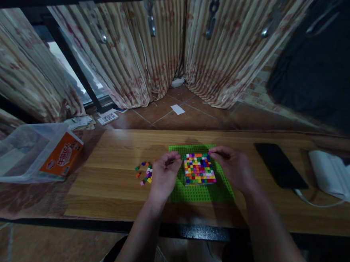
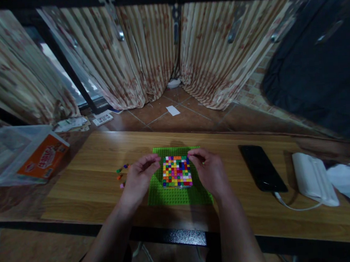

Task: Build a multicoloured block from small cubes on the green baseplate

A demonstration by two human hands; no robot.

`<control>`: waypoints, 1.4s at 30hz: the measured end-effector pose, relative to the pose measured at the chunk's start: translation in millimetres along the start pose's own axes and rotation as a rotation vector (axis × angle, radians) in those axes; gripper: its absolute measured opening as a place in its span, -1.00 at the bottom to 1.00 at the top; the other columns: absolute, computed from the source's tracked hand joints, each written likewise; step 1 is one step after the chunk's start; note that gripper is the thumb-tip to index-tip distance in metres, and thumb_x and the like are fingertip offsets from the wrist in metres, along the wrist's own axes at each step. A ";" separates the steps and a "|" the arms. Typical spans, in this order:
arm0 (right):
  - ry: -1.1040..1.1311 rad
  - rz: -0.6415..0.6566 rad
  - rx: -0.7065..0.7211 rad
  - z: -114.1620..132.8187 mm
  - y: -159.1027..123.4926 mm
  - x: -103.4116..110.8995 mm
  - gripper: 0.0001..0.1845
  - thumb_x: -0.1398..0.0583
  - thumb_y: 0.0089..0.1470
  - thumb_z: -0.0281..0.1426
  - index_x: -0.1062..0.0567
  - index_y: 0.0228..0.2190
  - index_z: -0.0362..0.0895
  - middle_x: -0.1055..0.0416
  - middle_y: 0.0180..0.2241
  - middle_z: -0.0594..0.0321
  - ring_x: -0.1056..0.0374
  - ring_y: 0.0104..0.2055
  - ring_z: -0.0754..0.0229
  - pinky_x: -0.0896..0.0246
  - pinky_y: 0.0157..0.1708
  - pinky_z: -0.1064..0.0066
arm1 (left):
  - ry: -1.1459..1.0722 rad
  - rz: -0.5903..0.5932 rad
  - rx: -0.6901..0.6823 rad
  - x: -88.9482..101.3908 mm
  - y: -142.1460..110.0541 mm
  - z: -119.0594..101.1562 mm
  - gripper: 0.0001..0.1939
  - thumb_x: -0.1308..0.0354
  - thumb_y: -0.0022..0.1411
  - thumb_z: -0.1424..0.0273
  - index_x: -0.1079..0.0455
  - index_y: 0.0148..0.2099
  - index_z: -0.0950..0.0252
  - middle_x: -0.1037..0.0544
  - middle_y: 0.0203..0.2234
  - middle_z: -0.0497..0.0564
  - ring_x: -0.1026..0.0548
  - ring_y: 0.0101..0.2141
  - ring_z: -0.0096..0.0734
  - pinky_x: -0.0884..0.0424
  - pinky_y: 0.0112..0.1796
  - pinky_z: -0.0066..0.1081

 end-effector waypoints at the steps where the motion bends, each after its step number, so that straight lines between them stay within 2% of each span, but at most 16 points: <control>1: -0.007 0.010 0.000 -0.8 0.0 -0.9 -0.78 -0.24 0.06 -0.21 -0.62 -0.35 -0.08 -0.61 -0.29 0.19 -0.51 -0.21 0.07 -0.37 -0.12 0.21 | 0.011 0.004 0.000 -1.0 -1.0 -1.3 -0.85 -0.29 0.05 0.50 -0.54 -0.25 0.30 -0.64 -0.31 0.01 -0.56 -0.24 -0.39 -0.42 -0.08 -0.37; 16: -0.040 0.073 0.022 -9.5 4.2 -8.1 -0.80 -0.23 0.06 -0.24 -0.62 -0.37 -0.06 -0.60 -0.30 0.21 -0.49 -0.24 0.09 -0.37 -0.17 0.22 | 0.056 0.046 0.003 -8.1 -2.7 3.7 -0.81 -0.27 0.10 0.51 -0.54 -0.18 0.33 -0.64 -0.24 0.07 -0.57 -0.21 -0.34 -0.45 -0.09 -0.36; 25: 0.046 0.080 -0.023 -12.6 8.3 -9.5 -0.79 -0.29 -0.06 -0.20 -0.63 -0.43 -0.07 -0.62 -0.37 0.21 -0.52 -0.29 0.08 -0.41 -0.21 0.22 | 0.147 0.059 -0.038 -12.7 -3.3 4.4 -0.77 -0.24 0.14 0.53 -0.52 -0.11 0.35 -0.63 -0.15 0.14 -0.59 -0.17 -0.29 -0.49 -0.08 -0.31; 31: 0.115 0.087 -0.060 -18.3 4.4 -10.7 -0.76 -0.31 -0.05 -0.18 -0.63 -0.38 -0.07 -0.62 -0.32 0.20 -0.53 -0.25 0.07 -0.41 -0.15 0.19 | 0.194 0.059 -0.065 -9.7 -3.0 3.9 -0.76 -0.22 0.16 0.53 -0.52 -0.09 0.34 -0.63 -0.14 0.14 -0.60 -0.15 -0.28 -0.49 -0.07 -0.31; 36: 0.134 0.000 -0.082 -16.3 0.9 6.3 -0.68 -0.32 -0.06 -0.17 -0.64 -0.26 -0.07 -0.63 -0.27 0.19 -0.53 -0.21 0.08 -0.42 -0.12 0.18 | 0.326 0.003 -0.167 8.1 2.4 -7.2 -0.76 -0.17 0.18 0.50 -0.52 -0.09 0.31 -0.64 -0.14 0.11 -0.60 -0.21 -0.31 -0.50 -0.13 -0.35; 39: 0.075 -0.094 -0.115 -15.2 0.6 21.6 -0.69 -0.31 -0.05 -0.15 -0.64 -0.29 -0.07 -0.63 -0.27 0.20 -0.53 -0.22 0.08 -0.42 -0.15 0.20 | 0.440 -0.041 -0.209 28.7 8.1 -19.1 -0.78 -0.14 0.20 0.48 -0.54 -0.12 0.31 -0.66 -0.20 0.10 -0.60 -0.23 -0.32 -0.49 -0.17 -0.39; 42: 0.022 -0.147 -0.135 -13.1 0.3 29.6 -0.70 -0.30 -0.07 -0.16 -0.64 -0.33 -0.07 -0.63 -0.31 0.22 -0.53 -0.25 0.07 -0.42 -0.18 0.23 | 0.633 -0.071 -0.170 54.5 14.0 -27.6 -0.77 -0.11 0.19 0.50 -0.56 -0.16 0.32 -0.67 -0.28 0.05 -0.60 -0.29 -0.34 -0.48 -0.23 -0.42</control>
Point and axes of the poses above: each hand's wrist, its own y-axis towards the middle knuckle, its own x-axis out of the back of the hand, z = x × y, the point moved 10 cm from there along y, towards the middle knuckle
